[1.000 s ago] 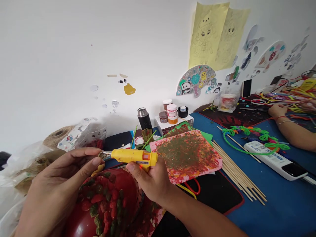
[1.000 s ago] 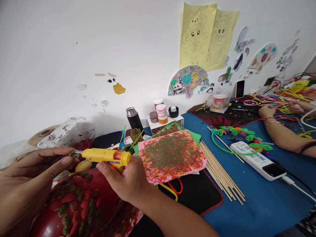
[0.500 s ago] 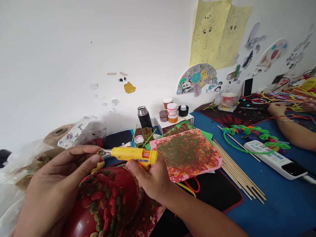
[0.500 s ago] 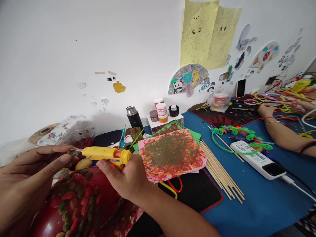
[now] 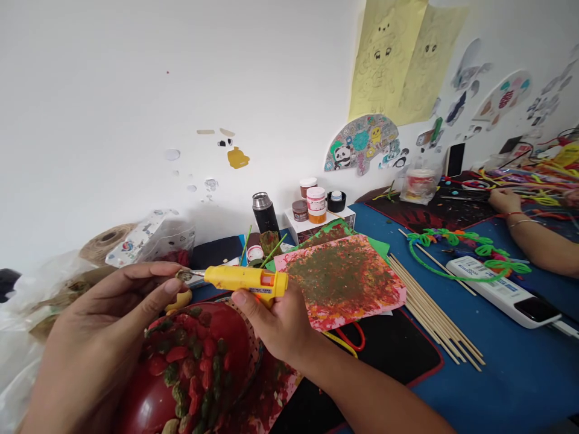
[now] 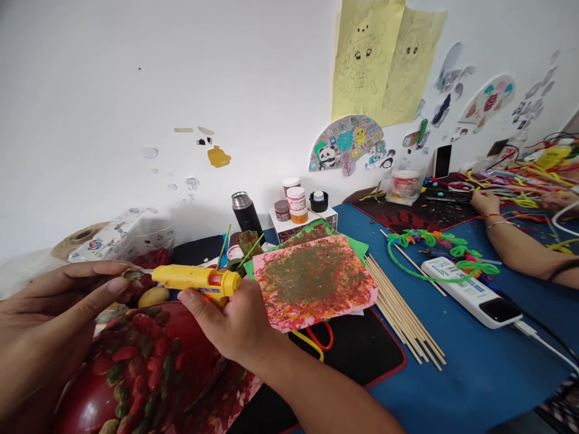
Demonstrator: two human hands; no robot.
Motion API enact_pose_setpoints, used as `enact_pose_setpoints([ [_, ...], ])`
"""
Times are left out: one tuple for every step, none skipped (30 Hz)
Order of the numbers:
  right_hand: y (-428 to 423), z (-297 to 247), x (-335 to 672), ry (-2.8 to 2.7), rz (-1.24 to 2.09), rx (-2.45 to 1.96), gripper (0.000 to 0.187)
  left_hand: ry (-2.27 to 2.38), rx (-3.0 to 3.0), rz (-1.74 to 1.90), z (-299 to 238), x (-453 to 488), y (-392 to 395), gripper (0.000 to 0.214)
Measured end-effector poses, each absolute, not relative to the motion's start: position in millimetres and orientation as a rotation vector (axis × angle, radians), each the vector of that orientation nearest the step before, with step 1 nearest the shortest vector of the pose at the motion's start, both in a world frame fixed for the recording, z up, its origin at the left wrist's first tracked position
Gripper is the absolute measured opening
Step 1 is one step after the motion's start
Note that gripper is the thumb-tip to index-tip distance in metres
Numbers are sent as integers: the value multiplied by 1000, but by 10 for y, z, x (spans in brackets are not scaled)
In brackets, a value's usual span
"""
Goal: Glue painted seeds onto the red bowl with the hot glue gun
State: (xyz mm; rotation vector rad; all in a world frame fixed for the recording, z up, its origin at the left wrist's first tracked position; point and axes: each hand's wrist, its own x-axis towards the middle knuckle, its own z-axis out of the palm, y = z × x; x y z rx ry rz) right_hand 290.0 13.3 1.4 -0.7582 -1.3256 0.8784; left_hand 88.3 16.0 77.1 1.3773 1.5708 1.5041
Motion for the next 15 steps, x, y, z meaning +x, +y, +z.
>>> enact_pose_setpoints([
  [131, 10, 2900, -1326, 880, -761, 40, 1565, 1377, 1510, 770, 883, 162, 67],
  [129, 6, 2899, -1324, 885, -761, 40, 1557, 1377, 1513, 768, 882, 164, 67],
  [128, 1, 2898, -1321, 891, -756, 40, 1548, 1377, 1518, 764, 879, 168, 67],
  [128, -3, 2896, -1316, 899, -746, 40, 1545, 1374, 1521, 761, 876, 171, 67],
  [130, -7, 2894, -1309, 905, -735, 39, 1548, 1366, 1523, 757, 873, 173, 67],
  [133, -9, 2891, -1301, 906, -721, 38, 1553, 1360, 1525, 754, 871, 174, 68],
  [136, -11, 2889, -1295, 902, -708, 38, 1557, 1355, 1531, 752, 870, 175, 69],
  [139, -12, 2887, -1292, 895, -699, 37, 1557, 1350, 1542, 750, 869, 175, 69],
  [142, -12, 2886, -1291, 888, -692, 36, 1552, 1350, 1559, 750, 869, 175, 69],
  [143, -12, 2885, -1293, 884, -687, 35, 1540, 1352, 1573, 750, 870, 175, 68],
  [143, -12, 2884, -1293, 883, -685, 34, 1524, 1358, 1586, 750, 872, 175, 67],
  [143, -12, 2884, -1293, 884, -684, 33, 1510, 1363, 1593, 751, 875, 176, 66],
  [141, -13, 2884, -1291, 886, -683, 33, 1498, 1368, 1598, 753, 880, 176, 65],
  [139, -15, 2884, -1289, 887, -681, 33, 1488, 1372, 1602, 754, 887, 176, 64],
  [137, -18, 2884, -1289, 890, -679, 33, 1482, 1372, 1607, 756, 894, 175, 63],
])
